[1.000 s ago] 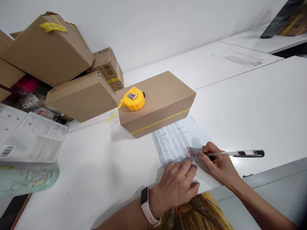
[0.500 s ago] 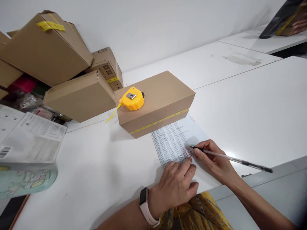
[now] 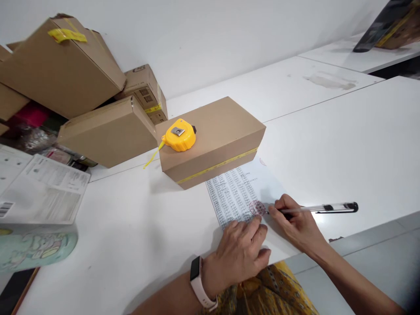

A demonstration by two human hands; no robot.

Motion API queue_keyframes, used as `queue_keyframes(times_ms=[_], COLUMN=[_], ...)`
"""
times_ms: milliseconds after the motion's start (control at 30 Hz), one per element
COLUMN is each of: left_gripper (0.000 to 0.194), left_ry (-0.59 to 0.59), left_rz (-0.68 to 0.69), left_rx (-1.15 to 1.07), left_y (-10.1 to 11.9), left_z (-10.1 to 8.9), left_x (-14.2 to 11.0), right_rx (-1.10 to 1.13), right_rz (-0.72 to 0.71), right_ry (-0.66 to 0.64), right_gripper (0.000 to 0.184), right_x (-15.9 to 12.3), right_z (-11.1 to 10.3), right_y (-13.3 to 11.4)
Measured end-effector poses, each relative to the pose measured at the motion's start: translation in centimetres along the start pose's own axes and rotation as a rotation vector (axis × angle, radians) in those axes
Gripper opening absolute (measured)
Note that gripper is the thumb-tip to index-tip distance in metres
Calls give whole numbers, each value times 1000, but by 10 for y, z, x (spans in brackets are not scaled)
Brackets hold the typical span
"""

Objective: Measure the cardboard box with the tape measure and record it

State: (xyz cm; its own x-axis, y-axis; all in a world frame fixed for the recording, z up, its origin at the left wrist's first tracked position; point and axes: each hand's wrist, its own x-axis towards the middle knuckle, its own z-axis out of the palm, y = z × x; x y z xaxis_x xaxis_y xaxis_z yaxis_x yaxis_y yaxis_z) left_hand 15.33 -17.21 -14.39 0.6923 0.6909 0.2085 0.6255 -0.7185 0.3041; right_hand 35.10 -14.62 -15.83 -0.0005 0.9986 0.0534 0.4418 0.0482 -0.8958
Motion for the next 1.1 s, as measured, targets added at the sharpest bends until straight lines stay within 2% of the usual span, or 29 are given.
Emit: queue_keyframes(times_ms=[833, 1100], left_gripper=[37, 37], left_ry=[7, 4], left_rz=[14, 8], left_rx=[10, 8], left_y=[-1, -2], left_z=[0, 0], left_x=[1, 2], right_rx=[36, 20], right_rz=[4, 22], right_ry=[2, 46], right_gripper=[30, 28], right_x=[2, 3], right_z=[0, 1], right_y=[0, -1])
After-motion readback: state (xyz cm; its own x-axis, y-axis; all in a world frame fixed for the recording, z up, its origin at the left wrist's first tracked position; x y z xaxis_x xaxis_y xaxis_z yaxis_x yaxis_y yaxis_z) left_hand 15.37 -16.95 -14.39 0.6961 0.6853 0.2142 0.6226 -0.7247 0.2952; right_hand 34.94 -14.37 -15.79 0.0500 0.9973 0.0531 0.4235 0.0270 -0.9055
